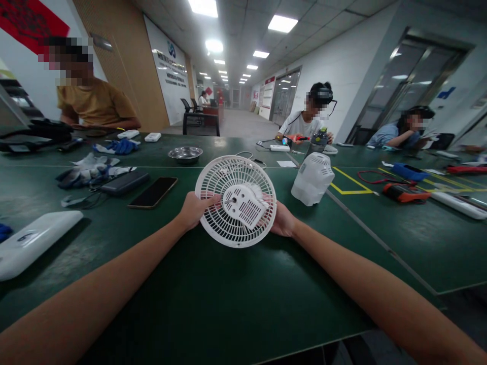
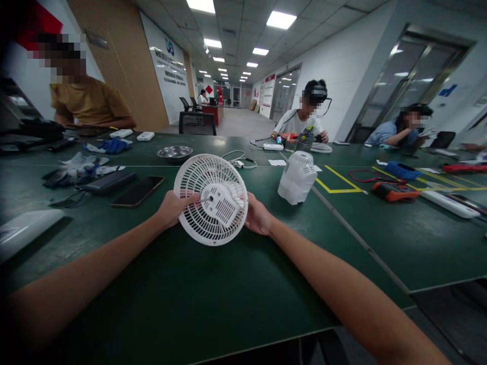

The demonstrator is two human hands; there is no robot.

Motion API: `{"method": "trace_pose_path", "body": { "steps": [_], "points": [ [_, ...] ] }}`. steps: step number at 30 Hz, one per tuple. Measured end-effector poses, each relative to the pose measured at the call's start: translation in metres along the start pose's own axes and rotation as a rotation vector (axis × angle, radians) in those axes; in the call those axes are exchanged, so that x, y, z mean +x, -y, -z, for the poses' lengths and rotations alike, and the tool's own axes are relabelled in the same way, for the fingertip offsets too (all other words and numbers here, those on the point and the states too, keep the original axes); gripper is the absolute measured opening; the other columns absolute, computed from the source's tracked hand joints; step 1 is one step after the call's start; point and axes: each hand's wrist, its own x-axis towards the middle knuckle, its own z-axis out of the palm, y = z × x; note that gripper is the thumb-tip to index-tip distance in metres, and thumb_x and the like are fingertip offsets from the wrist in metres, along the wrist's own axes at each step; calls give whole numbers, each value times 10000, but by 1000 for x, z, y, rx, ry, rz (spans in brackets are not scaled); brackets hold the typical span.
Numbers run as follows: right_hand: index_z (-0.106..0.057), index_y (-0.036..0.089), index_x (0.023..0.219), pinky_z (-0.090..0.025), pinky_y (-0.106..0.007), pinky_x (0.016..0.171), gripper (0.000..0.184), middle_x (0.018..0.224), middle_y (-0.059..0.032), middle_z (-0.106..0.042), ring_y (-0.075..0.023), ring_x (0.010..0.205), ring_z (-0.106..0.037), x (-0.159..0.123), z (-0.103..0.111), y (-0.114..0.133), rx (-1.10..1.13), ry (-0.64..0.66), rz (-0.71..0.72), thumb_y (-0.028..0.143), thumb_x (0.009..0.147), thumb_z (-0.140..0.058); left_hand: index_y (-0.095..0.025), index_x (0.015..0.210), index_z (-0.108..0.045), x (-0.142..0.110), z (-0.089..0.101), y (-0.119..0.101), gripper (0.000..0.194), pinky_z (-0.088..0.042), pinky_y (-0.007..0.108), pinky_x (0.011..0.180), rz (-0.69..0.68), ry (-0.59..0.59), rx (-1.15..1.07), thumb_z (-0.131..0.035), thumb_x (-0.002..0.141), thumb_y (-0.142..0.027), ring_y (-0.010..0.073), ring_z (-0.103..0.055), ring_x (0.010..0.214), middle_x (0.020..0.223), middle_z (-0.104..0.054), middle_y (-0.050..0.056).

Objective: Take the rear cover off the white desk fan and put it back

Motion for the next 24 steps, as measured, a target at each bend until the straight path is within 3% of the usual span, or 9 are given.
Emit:
{"method": "trace_pose_path", "body": {
  "steps": [3, 6, 8, 10, 13, 17, 19, 21, 24],
  "points": [
    [-459, 278, 1274, -599, -481, 819, 443, 1050, -35, -702, -236, 912, -711, 6, 6, 0, -58, -86, 79, 439, 871, -548, -134, 853, -751, -1, 1, -2, 258, -636, 437, 682, -20, -1, 40, -855, 685, -300, 254, -735, 676, 770, -754, 96],
    [-286, 309, 1406, -585, -492, 837, 638, 1069, -23, -665, -230, 880, -698, 12, 29, 7, -191, -352, 231, 422, 839, -554, -153, 835, -754, -4, 1, -6, 245, -639, 452, 676, -48, 4, 75, -857, 680, -312, 267, -738, 687, 773, -758, 89],
    [-224, 304, 1453, -556, -538, 870, 745, 1053, -30, -646, -252, 864, -679, 13, 52, 16, -433, -554, 321, 462, 817, -578, -154, 822, -754, -6, 0, -9, 235, -640, 454, 675, -56, -1, 93, -857, 679, -309, 269, -738, 683, 758, -756, 89],
    [-306, 281, 1456, -475, -579, 981, 839, 1062, -54, -628, -289, 938, -648, 10, 75, 24, -851, -675, 421, 467, 736, -694, -144, 820, -754, -6, -1, -10, 240, -640, 446, 672, -45, -15, 106, -857, 680, -309, 266, -738, 675, 749, -754, 97],
    [-448, 257, 1409, -392, -592, 1052, 815, 1118, -101, -583, -337, 1054, -593, 6, 98, 28, -1274, -707, 502, 420, 675, -763, -128, 838, -752, -6, -1, -9, 270, -638, 430, 651, -11, -32, 113, -858, 680, -320, 265, -739, 668, 751, -758, 107],
    [-520, 259, 1372, -446, -523, 1002, 672, 1134, -118, -538, -322, 1040, -583, 8, 101, 26, -1466, -671, 498, 377, 742, -722, -104, 858, -744, -2, 1, -5, 304, -630, 398, 631, 36, -57, 105, -861, 669, -312, 262, -740, 669, 760, -762, 115],
    [-539, 238, 1350, -433, -510, 1014, 595, 1157, -130, -526, -325, 1085, -556, 7, 97, 31, -1528, -713, 572, 356, 785, -683, -88, 868, -741, 1, 2, -1, 320, -628, 382, 640, 54, -64, 85, -865, 658, -295, 255, -740, 669, 761, -762, 120],
    [-538, 229, 1340, -385, -530, 1051, 562, 1222, -143, -503, -344, 1178, -500, 2, 96, 41, -1583, -818, 689, 342, 804, -660, -80, 883, -740, 4, 3, 2, 343, -628, 376, 656, 65, -66, 60, -874, 644, -287, 252, -742, 680, 773, -763, 123],
    [-501, 243, 1352, -327, -570, 1075, 612, 1363, -149, -425, -376, 1296, -399, -9, 106, 59, -1585, -1076, 826, 321, 770, -674, -83, 890, -739, 8, 5, 7, 351, -629, 384, 678, 73, -62, 30, -881, 640, -285, 253, -745, 700, 795, -767, 124]
  ]
}}
